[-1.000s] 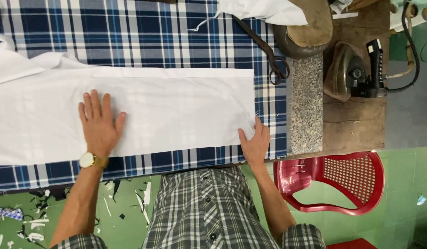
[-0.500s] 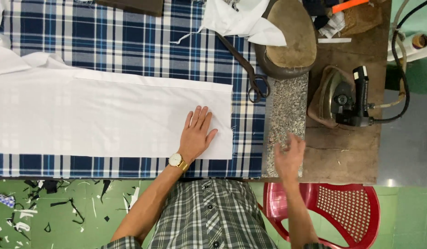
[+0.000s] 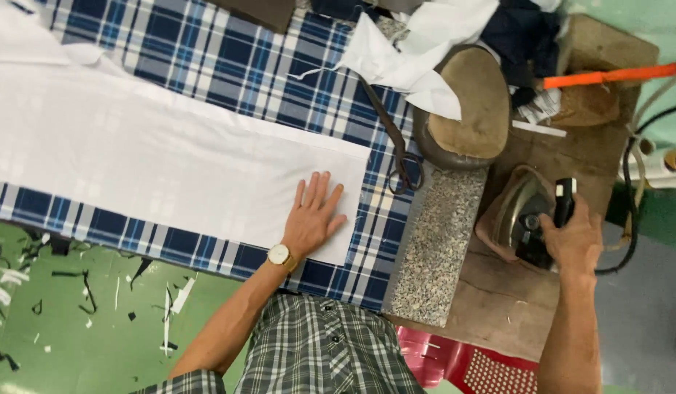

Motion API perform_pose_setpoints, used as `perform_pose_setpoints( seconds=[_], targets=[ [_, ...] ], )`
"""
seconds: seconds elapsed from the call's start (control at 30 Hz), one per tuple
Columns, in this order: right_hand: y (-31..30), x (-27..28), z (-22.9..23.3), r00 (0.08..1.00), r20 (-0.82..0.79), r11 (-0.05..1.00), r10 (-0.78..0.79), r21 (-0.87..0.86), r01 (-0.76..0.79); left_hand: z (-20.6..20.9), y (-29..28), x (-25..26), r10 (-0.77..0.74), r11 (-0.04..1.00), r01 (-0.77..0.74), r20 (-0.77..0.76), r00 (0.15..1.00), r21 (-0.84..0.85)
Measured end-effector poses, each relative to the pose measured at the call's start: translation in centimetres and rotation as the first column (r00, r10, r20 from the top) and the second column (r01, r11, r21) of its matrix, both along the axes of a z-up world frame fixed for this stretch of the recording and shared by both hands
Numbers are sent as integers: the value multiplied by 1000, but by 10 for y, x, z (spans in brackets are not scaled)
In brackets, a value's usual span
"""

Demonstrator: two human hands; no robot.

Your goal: The person folds a white fabric on a plaid-covered table, irons it with a steam iron, and then cuts it into strips using scissors. The process is repeated multiple times, with the person discarding the cut pieces into a nearby bin.

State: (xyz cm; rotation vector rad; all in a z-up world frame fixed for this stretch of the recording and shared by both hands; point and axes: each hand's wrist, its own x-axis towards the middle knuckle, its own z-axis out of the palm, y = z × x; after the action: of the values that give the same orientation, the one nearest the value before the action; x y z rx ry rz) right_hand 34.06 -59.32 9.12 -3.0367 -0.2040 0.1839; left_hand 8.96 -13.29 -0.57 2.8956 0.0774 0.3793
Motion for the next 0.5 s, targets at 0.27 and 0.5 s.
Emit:
perform_pose_setpoints(
  seconds=[0.27,0.5],
  targets=[
    [-10,37,-40,956,-235,843,-178,465,271,-23,-11,-24,-22,995,20,-20,1000,-94],
    [3,67,-89,943,-122,951,-308,-4,310,-13,19,-49,-37,983,42,34,999,-177]
  ],
)
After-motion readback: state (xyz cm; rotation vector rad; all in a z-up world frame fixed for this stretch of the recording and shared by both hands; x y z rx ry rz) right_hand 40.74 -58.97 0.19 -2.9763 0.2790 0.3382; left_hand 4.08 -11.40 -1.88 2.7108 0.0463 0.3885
